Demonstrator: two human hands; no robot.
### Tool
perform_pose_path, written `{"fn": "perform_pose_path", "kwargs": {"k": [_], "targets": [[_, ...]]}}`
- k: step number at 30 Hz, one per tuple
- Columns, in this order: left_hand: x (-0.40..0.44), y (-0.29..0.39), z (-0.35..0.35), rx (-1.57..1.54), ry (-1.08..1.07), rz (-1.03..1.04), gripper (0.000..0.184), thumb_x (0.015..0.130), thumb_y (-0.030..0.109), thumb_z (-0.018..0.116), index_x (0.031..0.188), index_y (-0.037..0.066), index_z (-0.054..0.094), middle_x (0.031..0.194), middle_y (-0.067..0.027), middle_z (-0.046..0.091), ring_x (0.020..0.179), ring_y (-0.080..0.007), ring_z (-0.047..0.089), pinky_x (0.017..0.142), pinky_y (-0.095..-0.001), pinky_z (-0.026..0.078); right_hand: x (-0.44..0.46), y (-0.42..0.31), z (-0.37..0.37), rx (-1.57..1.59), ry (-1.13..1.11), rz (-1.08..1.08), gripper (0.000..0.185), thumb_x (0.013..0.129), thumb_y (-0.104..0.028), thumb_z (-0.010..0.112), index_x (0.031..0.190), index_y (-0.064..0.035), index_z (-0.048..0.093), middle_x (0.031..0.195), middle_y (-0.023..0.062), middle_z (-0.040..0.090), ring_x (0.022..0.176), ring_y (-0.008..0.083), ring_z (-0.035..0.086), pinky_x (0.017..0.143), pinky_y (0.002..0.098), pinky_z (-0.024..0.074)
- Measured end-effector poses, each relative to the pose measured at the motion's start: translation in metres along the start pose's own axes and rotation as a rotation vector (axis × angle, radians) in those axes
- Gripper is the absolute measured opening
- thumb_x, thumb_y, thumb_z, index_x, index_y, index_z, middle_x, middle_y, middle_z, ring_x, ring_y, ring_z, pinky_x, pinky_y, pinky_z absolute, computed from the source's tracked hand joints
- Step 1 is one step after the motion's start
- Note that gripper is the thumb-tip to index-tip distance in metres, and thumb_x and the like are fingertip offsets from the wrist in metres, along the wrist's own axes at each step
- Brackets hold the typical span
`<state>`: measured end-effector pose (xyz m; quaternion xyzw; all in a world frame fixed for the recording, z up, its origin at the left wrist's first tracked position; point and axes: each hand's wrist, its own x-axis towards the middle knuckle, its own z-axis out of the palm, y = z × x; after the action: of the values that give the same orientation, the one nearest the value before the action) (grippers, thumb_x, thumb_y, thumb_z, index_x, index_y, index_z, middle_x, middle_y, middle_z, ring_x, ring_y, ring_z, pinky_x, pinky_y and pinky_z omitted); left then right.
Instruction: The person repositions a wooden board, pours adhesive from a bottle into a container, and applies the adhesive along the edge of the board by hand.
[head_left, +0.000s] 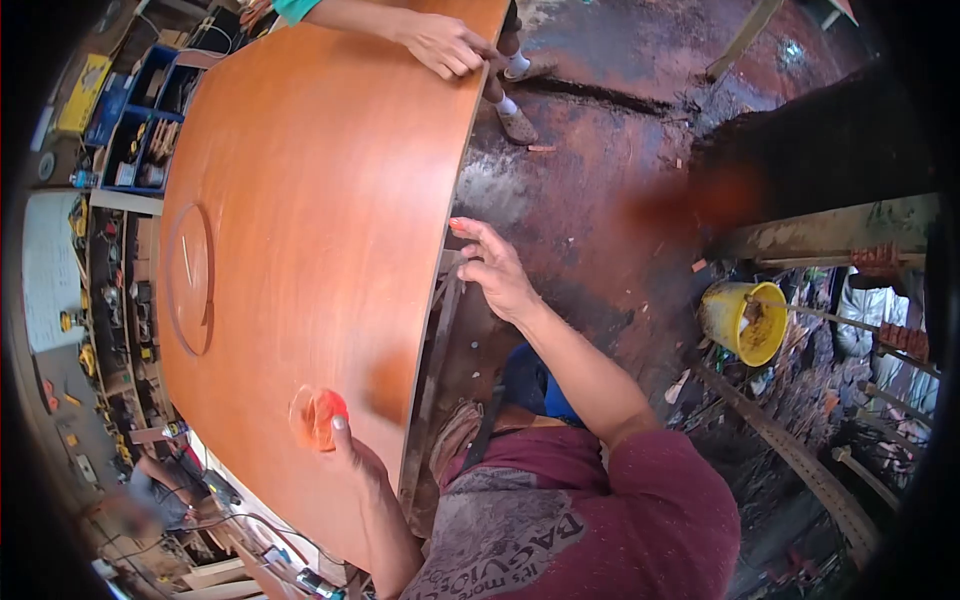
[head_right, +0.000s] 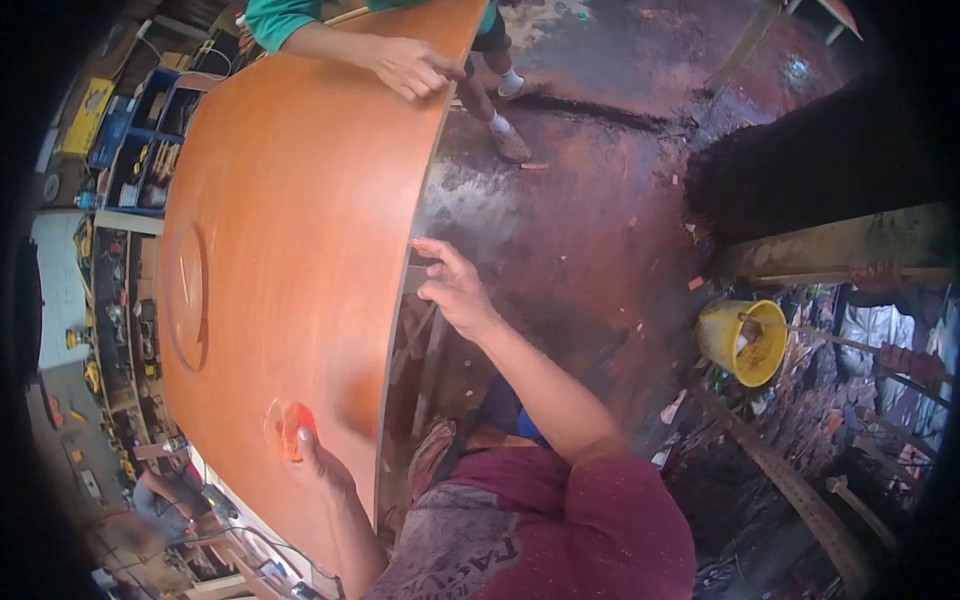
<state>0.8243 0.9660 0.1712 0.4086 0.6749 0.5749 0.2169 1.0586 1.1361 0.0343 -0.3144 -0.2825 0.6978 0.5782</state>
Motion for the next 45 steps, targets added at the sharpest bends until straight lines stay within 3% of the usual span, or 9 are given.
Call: {"fn": "perform_pose_path", "kwargs": {"k": [4,10,14,17,18,20,32,35,45], "targets": [[-0.01,0.015,0.0,0.071,0.002,0.017,0.077,0.086,0.04,0.081,0.146,0.003,0.049,0.141,-0.0099,0.052,0.129,-0.0246,0.052,0.11,-0.0423,0.042,0.02,0.013,-0.002,-0.023,0.036,0.024,0.072,0.078,0.006,0.062,0.148,-0.0067,0.055,0.145,0.004,0.052,0.119,0.0148,0.045,0.095,0.028,0.0464],[-0.018,0.023,-0.001,0.166,-0.025,0.04,0.08,0.085,0.036,0.082,0.149,0.005,0.046,0.145,-0.0105,0.052,0.134,-0.0256,0.05,0.115,-0.0436,0.04,0.056,0.01,-0.011,-0.224,0.108,-0.148,0.085,0.076,0.004,0.063,0.158,-0.0139,0.048,0.139,0.0058,0.05,0.105,0.0154,0.045,0.083,0.0262,0.0517],[-0.024,0.02,-0.003,0.156,-0.045,0.014,0.082,0.085,0.031,0.083,0.151,0.005,0.043,0.149,-0.0108,0.051,0.138,-0.0261,0.048,0.118,-0.0443,0.039,0.047,0.006,-0.008,-0.482,0.151,-0.171,0.084,0.075,-0.002,0.062,0.157,-0.0129,0.047,0.133,0.0139,0.056,0.116,0.0278,0.053,0.095,0.0357,0.0502],[-0.024,0.024,-0.001,0.18,-0.081,0.004,0.081,0.085,0.03,0.083,0.152,0.006,0.043,0.149,-0.0106,0.05,0.138,-0.026,0.048,0.118,-0.0441,0.039,0.0,0.024,0.004,-0.586,0.076,-0.302,0.082,0.071,0.002,0.058,0.152,-0.0092,0.052,0.131,0.0172,0.053,0.128,0.0371,0.05,0.116,0.0466,0.035],[-0.023,0.023,0.0,0.181,-0.076,0.01,0.081,0.085,0.031,0.083,0.151,0.006,0.044,0.149,-0.0107,0.05,0.138,-0.0259,0.048,0.118,-0.0441,0.039,-0.015,0.037,0.005,-0.726,0.074,-0.473,0.081,0.072,0.004,0.056,0.152,-0.0133,0.053,0.134,0.0115,0.053,0.12,0.0252,0.052,0.089,0.0334,0.049],[-0.022,0.022,0.001,0.185,-0.061,0.02,0.082,0.084,0.033,0.084,0.151,0.006,0.044,0.148,-0.011,0.05,0.137,-0.0257,0.048,0.117,-0.0439,0.039,-0.036,0.034,0.009,-0.579,0.046,-0.233,0.08,0.07,0.002,0.059,0.149,-0.0086,0.054,0.13,0.0158,0.054,0.127,0.0358,0.051,0.113,0.0456,0.0386],[-0.026,0.03,0.005,0.274,-0.089,0.053,0.077,0.088,0.031,0.08,0.151,0.006,0.043,0.148,-0.0121,0.053,0.139,-0.0271,0.049,0.119,-0.0451,0.038,0.047,0.015,-0.022,-0.717,0.123,-0.402,0.084,0.073,-0.001,0.058,0.155,-0.0135,0.048,0.13,0.0141,0.055,0.118,0.029,0.052,0.099,0.0376,0.0469],[-0.029,0.024,0.004,0.3,-0.066,0.045,0.089,0.086,0.042,0.083,0.153,0.003,0.04,0.149,-0.0129,0.05,0.137,-0.0276,0.049,0.116,-0.0445,0.042,0.005,0.027,-0.013,-0.716,0.026,-0.376,0.073,0.071,0.0,0.055,0.144,-0.0097,0.059,0.127,0.0166,0.055,0.127,0.0356,0.05,0.115,0.0449,0.0376],[-0.035,0.028,-0.003,0.336,-0.046,0.026,0.094,0.082,0.046,0.086,0.153,0.004,0.04,0.149,-0.0144,0.05,0.138,-0.0296,0.049,0.116,-0.0458,0.042,0.064,-0.005,-0.028,-0.661,0.12,-0.438,0.078,0.073,-0.001,0.058,0.15,-0.0106,0.053,0.133,0.0184,0.056,0.125,0.0361,0.052,0.109,0.044,0.0425]]}}
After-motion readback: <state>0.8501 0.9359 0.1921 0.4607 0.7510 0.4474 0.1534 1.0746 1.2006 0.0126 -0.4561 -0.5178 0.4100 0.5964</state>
